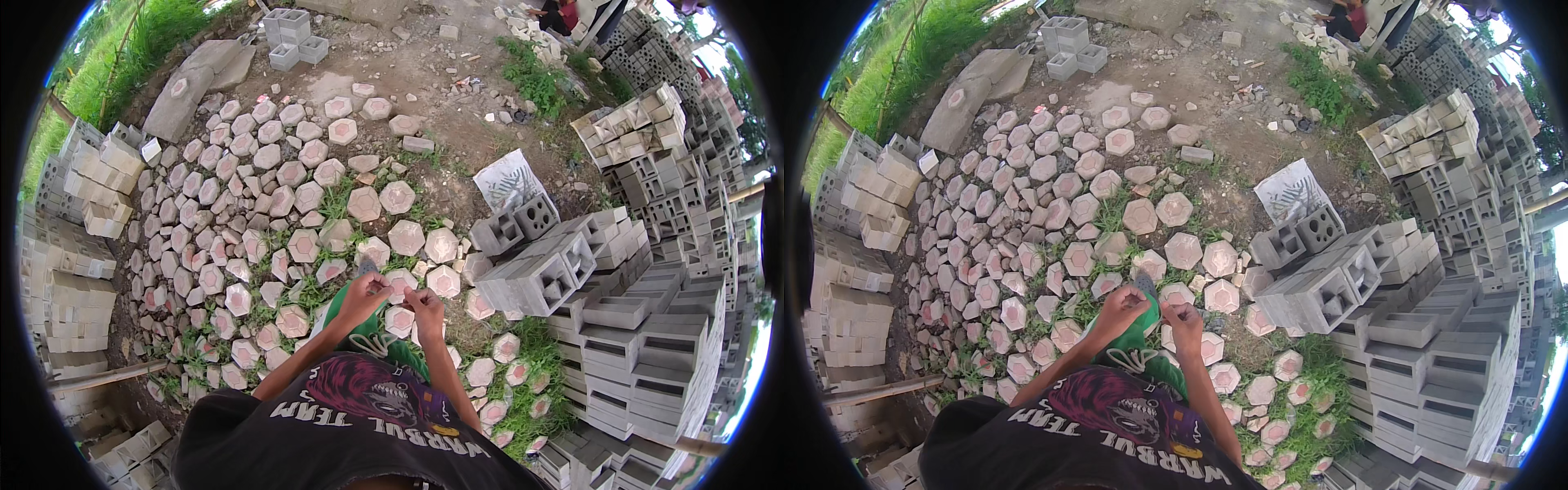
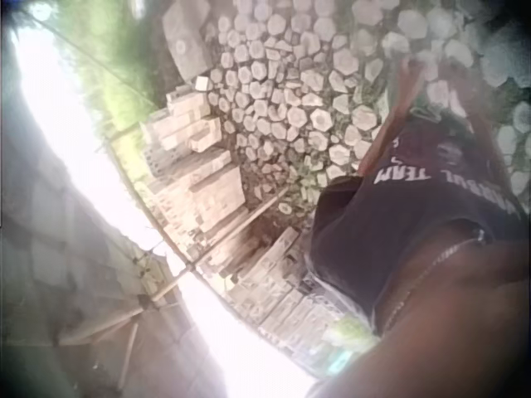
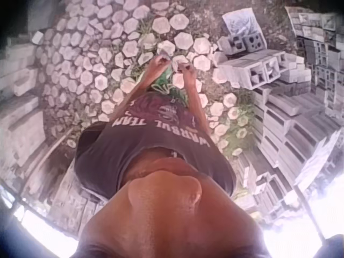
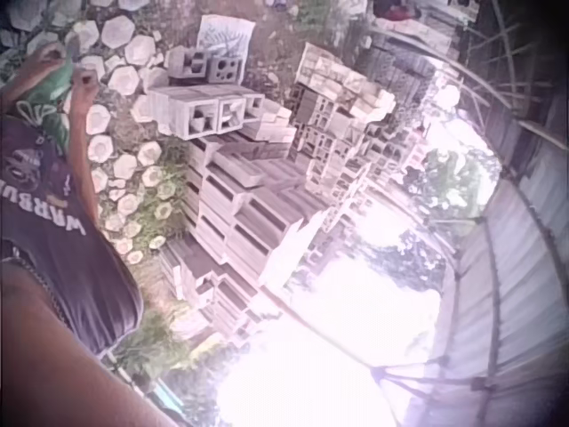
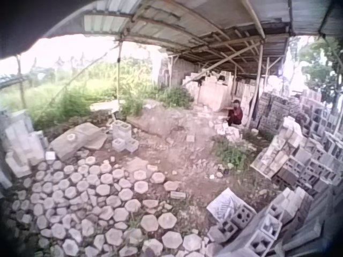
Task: The person repeatedly picks up hollow concrete blocks from a pile on the ground and carries them to a larger stack, placing them on top. The task is performed one block at a time in a repetitive loop.
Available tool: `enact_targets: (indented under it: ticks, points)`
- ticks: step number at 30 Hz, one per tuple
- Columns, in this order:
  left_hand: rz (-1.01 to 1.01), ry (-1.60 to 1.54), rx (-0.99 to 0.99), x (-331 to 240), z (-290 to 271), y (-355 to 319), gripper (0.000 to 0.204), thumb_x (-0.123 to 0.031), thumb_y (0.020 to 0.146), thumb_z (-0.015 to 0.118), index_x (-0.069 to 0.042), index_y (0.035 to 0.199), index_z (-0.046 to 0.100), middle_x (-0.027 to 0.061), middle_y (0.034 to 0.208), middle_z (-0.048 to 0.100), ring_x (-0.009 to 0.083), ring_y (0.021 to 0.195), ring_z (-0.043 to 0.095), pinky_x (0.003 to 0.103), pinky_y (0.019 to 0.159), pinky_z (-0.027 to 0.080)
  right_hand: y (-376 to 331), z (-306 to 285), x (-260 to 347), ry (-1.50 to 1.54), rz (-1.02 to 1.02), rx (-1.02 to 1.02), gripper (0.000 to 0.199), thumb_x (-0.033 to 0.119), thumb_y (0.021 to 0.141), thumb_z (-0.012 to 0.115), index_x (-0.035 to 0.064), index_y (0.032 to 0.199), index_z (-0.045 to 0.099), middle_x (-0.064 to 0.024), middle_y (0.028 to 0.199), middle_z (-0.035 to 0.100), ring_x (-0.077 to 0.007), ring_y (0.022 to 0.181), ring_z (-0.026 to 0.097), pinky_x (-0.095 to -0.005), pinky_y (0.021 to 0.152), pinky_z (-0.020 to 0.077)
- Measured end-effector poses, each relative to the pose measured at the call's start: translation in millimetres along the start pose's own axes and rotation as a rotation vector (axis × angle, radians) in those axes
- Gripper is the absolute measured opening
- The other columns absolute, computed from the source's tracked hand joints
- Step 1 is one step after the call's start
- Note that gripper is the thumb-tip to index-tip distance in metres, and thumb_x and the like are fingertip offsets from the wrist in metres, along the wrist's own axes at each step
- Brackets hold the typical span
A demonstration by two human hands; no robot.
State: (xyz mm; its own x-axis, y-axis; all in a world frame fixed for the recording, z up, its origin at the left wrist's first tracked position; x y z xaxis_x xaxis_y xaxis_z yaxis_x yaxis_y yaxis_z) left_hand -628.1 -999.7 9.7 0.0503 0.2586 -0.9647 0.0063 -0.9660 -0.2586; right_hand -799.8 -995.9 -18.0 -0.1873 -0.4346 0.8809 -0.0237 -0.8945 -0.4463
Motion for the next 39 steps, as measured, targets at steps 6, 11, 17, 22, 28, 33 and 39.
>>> enact_targets:
  ticks: [6,11,17,22,28,33,39]
  points:
    - [0.036,-0.074,0.016,-63,-17,112,0.018,-0.012,0.082,0.068,0.000,0.090,0.057,0.0027,0.081,0.062,0.0076,0.072,0.058,0.023,0.064,0.046,96,21,81,0.002,-0.035,-0.018,0.028,0.024,0.086,0.070,0.0071,0.071,0.052,-0.0053,0.075,0.061,-0.0109,0.065,0.058,-0.0250,0.064,0.0502]
    - [0.008,-0.096,-0.055,-81,-51,166,0.016,-0.012,0.082,0.068,-0.001,0.089,0.058,0.0019,0.078,0.061,0.0069,0.070,0.057,0.023,0.063,0.045,157,51,118,-0.001,-0.012,0.011,0.031,0.026,0.088,0.068,0.0085,0.068,0.051,-0.0041,0.072,0.060,-0.0099,0.065,0.056,-0.0233,0.063,0.0488]
    - [-0.082,-0.194,-0.126,-73,-73,216,0.014,-0.010,0.083,0.068,-0.001,0.088,0.058,0.0006,0.078,0.060,0.0060,0.071,0.056,0.022,0.064,0.045,228,95,112,-0.072,0.100,0.122,0.038,0.035,0.090,0.063,0.0068,0.066,0.055,-0.0040,0.075,0.061,-0.0091,0.065,0.056,-0.0229,0.063,0.0485]
    - [-0.122,-0.171,-0.179,-70,-86,286,0.015,-0.010,0.084,0.067,-0.001,0.089,0.058,0.0010,0.078,0.061,0.0064,0.072,0.056,0.022,0.064,0.045,305,134,126,-0.096,0.166,0.240,0.039,0.038,0.090,0.062,0.0058,0.068,0.058,-0.0036,0.076,0.061,-0.0094,0.067,0.056,-0.0242,0.066,0.0482]
    - [-0.067,-0.121,-0.240,-111,-108,414,0.015,-0.010,0.084,0.067,-0.001,0.092,0.059,0.0007,0.079,0.061,0.0065,0.071,0.056,0.022,0.063,0.045,441,172,199,-0.161,0.175,0.272,0.038,0.039,0.089,0.063,0.0051,0.071,0.059,-0.0028,0.075,0.060,-0.0094,0.069,0.056,-0.0250,0.066,0.0472]
    - [-0.061,-0.112,-0.436,-168,-153,487,0.014,-0.012,0.087,0.065,-0.001,0.093,0.060,0.0002,0.081,0.062,0.0058,0.072,0.056,0.021,0.064,0.045,532,203,276,-0.131,0.133,0.312,0.038,0.038,0.089,0.064,0.0055,0.070,0.059,-0.0026,0.074,0.061,-0.0085,0.067,0.056,-0.0240,0.064,0.0458]
    - [-0.119,-0.154,-0.633,-193,-194,518,0.017,-0.015,0.088,0.064,-0.001,0.097,0.061,0.0012,0.085,0.063,0.0074,0.076,0.057,0.022,0.069,0.046,592,223,306,-0.093,0.242,0.354,0.036,0.037,0.090,0.062,0.0059,0.071,0.061,-0.0030,0.073,0.063,-0.0083,0.066,0.057,-0.0239,0.062,0.0456]
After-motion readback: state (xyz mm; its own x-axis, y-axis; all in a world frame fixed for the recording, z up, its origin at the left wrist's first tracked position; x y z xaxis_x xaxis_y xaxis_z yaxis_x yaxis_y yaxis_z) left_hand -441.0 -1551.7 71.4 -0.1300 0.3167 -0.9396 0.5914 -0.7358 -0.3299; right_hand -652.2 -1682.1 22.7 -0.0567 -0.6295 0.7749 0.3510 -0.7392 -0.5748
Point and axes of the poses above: each hand's wrist, its own y-axis towards the middle knuckle, its own z-axis out of the palm, x = y × z, the point moved 10 cm from there along y, towards the middle knuckle
